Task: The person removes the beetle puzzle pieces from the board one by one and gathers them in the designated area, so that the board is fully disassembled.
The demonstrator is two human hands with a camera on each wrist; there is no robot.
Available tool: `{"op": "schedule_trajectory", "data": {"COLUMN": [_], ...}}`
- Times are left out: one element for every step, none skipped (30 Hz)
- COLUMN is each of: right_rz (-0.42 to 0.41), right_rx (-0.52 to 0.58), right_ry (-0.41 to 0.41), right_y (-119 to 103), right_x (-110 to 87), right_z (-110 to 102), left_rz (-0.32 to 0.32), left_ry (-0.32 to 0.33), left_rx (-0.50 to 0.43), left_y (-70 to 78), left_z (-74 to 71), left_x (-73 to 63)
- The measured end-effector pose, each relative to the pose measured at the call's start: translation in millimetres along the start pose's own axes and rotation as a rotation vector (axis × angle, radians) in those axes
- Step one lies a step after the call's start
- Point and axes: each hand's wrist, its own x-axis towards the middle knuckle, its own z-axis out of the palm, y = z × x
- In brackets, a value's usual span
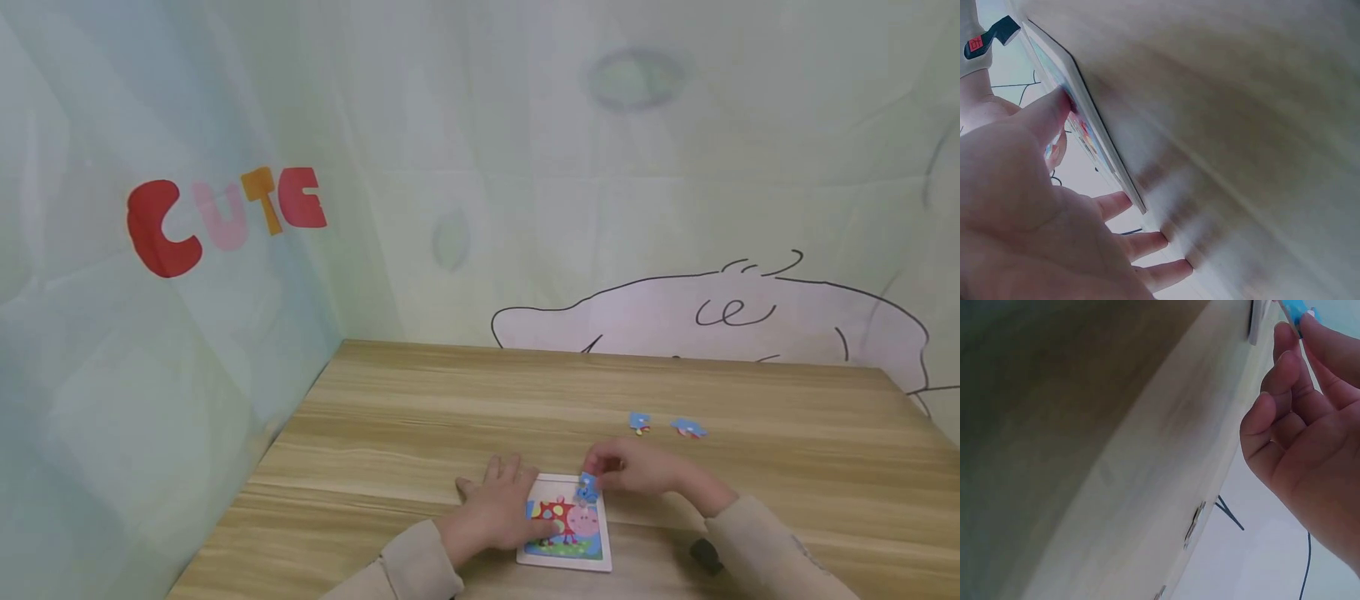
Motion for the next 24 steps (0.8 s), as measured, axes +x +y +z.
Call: {"op": "schedule_trajectory", "data": {"right_rz": [-0.007, -0.009, -0.007, -0.004, -0.006, -0.008, -0.014, -0.009, -0.006, -0.005, -0.006, 0.002, 0.004, 0.011, 0.013, 0.022, 0.028, 0.04, 0.047, 0.058, 0.066, 0.076, 0.087, 0.1], "right_rx": [0.007, 0.016, 0.019, 0.016, 0.013, 0.006, -0.003, -0.013, -0.031, -0.042, -0.048, -0.055, -0.059, -0.059, -0.061, -0.061, -0.061, -0.061, -0.061, -0.062, -0.069, -0.074, -0.078, -0.091], "right_ry": [0.005, 0.007, 0.01, 0.017, 0.022, 0.029, 0.036, 0.045, 0.056, 0.068, 0.076, 0.087, 0.095, 0.104, 0.11, 0.118, 0.127, 0.136, 0.144, 0.154, 0.165, 0.177, 0.189, 0.2], "right_y": [1, 2, 2, 1, 1, 1, 1, 2, 2, 3, 4, 5, 7, 9, 10, 12, 14, 16, 17, 19, 20, 22, 23, 25], "right_x": [-0.6, -1.6, -2.7, -4.0, -5.6, -7.3, -9.2, -11.2, -13.2, -15.2, -17.1, -19.1, -21.0, -23.1, -25.2, -27.5, -30.0, -32.6, -35.2, -38.0, -40.7, -43.6, -46.3, -49.3], "right_z": [-1, -2, -4, -6, -7, -9, -11, -13, -15, -17, -19, -21, -24, -26, -28, -30, -33, -35, -37, -39, -41, -43, -45, -47], "left_rz": [0.0, 0.001, 0.002, 0.002, 0.003, 0.003, 0.004, 0.004, 0.004, 0.005, 0.005, 0.005, 0.005, 0.004, 0.004, 0.005, 0.005, 0.004, 0.003, 0.003, 0.003, 0.003, 0.003, 0.003], "left_ry": [0.001, 0.002, 0.004, 0.005, 0.005, 0.005, 0.005, 0.006, 0.007, 0.007, 0.008, 0.01, 0.011, 0.011, 0.011, 0.012, 0.011, 0.011, 0.009, 0.008, 0.008, 0.007, 0.006, 0.005], "left_rx": [-0.002, -0.004, -0.004, -0.004, -0.003, -0.001, 0.002, 0.004, 0.008, 0.01, 0.013, 0.016, 0.017, 0.018, 0.019, 0.019, 0.019, 0.018, 0.016, 0.015, 0.015, 0.014, 0.013, 0.014], "left_y": [-0.1, -0.1, -0.2, -0.1, -0.1, 0.1, 0.3, 0.5, 0.8, 1.0, 1.2, 1.4, 1.5, 1.8, 1.9, 2.0, 2.1, 2.2, 2.2, 2.1, 2.0, 1.9, 1.7, 1.4], "left_z": [-0.1, -0.2, -0.2, -0.4, -0.4, -0.6, -0.7, -0.9, -1.1, -1.4, -1.5, -1.8, -2.1, -2.5, -2.8, -3.0, -3.1, -3.1, -2.9, -2.5, -2.2, -1.8, -1.5, -1.1], "left_x": [-0.1, -0.2, -0.3, -0.6, -0.6, -0.8, -1.0, -1.2, -1.4, -1.7, -1.8, -2.0, -2.2, -2.4, -2.6, -2.6, -2.7, -2.9, -2.9, -2.9, -2.9, -2.9, -2.9, -2.7]}}
